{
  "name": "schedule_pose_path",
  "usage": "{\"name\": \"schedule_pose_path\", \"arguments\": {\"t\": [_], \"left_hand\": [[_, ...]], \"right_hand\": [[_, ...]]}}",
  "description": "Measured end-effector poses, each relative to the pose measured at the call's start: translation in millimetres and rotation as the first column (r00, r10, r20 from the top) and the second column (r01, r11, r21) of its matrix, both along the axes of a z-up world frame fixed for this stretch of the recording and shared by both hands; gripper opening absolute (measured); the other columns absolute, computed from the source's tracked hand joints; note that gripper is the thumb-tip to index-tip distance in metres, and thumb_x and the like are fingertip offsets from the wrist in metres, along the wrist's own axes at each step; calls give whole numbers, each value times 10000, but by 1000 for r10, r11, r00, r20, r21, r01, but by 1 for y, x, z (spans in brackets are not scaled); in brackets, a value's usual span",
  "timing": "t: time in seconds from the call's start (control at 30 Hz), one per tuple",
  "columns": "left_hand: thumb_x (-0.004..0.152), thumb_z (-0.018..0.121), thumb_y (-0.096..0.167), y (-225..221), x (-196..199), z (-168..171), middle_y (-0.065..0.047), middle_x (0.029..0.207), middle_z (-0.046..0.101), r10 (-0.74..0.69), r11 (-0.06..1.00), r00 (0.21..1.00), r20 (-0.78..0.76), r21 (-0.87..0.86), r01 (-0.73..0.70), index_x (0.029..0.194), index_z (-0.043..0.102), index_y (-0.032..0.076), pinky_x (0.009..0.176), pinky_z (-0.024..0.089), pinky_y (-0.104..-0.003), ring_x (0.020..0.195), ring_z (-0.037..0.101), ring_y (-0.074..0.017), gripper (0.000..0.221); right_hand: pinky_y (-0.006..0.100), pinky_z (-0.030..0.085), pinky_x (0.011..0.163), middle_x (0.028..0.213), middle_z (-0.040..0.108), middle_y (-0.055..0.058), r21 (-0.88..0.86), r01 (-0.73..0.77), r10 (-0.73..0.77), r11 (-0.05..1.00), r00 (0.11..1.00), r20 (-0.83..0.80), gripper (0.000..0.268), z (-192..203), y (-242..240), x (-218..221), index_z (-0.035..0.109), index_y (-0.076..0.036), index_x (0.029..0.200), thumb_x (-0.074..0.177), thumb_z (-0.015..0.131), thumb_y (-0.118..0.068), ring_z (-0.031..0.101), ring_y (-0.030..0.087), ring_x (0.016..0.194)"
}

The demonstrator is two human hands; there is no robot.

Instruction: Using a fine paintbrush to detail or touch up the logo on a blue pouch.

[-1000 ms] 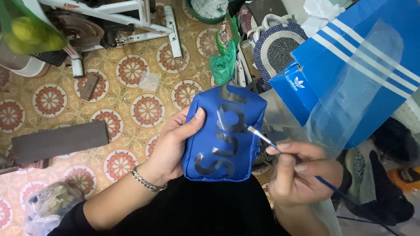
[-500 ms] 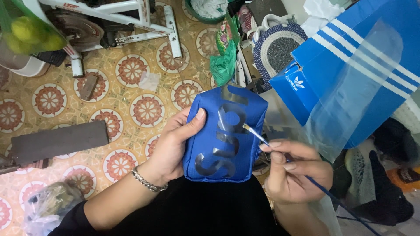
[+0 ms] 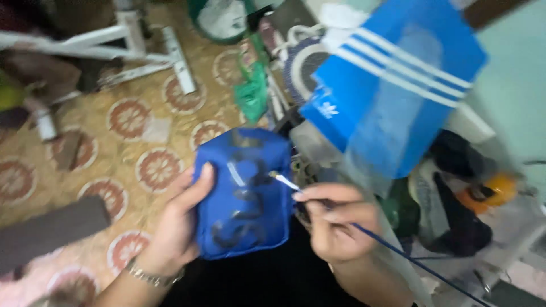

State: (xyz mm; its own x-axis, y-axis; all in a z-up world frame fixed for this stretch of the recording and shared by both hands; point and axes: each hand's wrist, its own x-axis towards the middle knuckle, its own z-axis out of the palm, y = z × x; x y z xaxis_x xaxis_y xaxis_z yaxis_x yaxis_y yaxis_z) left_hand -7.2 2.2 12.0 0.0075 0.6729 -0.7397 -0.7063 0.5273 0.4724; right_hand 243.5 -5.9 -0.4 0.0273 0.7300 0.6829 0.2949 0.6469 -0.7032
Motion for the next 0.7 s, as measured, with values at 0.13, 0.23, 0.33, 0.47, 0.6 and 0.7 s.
{"name": "schedule_pose_path", "arguments": {"t": [0.13, 0.23, 0.33, 0.47, 0.6, 0.7], "left_hand": [[1155, 710, 299, -5, -14, -24, -349, 1256, 896, -33, 996, 996, -77, 85, 39, 1407, 793, -109, 904, 709, -597, 993, 843, -451, 487], [1180, 663, 307, -1, -15, -25, -349, 1312, 874, -15, 996, 995, -100, 92, 24, 1471, 769, -87, 950, 686, -630, 1058, 823, -476, 501], [1179, 632, 310, 4, -11, -22, -356, 1358, 851, -14, 997, 994, -108, 72, 22, 1527, 750, -89, 988, 664, -666, 1104, 799, -501, 543], [1173, 674, 310, 6, -6, -29, -346, 1307, 878, -35, 999, 991, -128, 36, 40, 1477, 788, -85, 911, 669, -644, 1028, 810, -482, 511], [1171, 652, 292, 16, 4, -12, -357, 1347, 861, -64, 998, 987, -144, -11, 63, 1548, 766, -66, 942, 648, -647, 1067, 790, -493, 533], [1178, 624, 292, 19, 10, -4, -368, 1403, 841, -61, 995, 987, -148, -86, 48, 1555, 748, -60, 1001, 626, -688, 1140, 770, -532, 531]], "right_hand": [[309, 779, 752, 1099, 820, 212, -8, 48, -49, 999, 999, -18, 299, 1, 9, 27, 519, -162, 1165, 1132, 691, 80, 911, 249, 827], [322, 740, 729, 1028, 760, 128, 117, 281, -279, 953, 960, -35, 331, -17, 40, 65, 536, -159, 1137, 1186, 665, 142, 858, 235, 876], [426, 736, 828, 1031, 708, 167, 177, 449, -448, 876, 893, -47, 301, -26, 67, 90, 564, -36, 1053, 1267, 707, 121, 841, 311, 938], [416, 690, 905, 1049, 812, 235, 118, 573, -576, 811, 817, -6, 130, -24, 74, 99, 683, 70, 1193, 1312, 735, 58, 838, 299, 890], [420, 803, 885, 1153, 798, 327, 115, 586, -581, 802, 810, -80, 142, -31, 81, 106, 629, 135, 1256, 1270, 766, 97, 856, 364, 991], [486, 851, 787, 1151, 811, 247, 68, 584, -583, 809, 812, -30, 258, -34, 86, 110, 860, 156, 1079, 1277, 773, 15, 883, 402, 957]]}}
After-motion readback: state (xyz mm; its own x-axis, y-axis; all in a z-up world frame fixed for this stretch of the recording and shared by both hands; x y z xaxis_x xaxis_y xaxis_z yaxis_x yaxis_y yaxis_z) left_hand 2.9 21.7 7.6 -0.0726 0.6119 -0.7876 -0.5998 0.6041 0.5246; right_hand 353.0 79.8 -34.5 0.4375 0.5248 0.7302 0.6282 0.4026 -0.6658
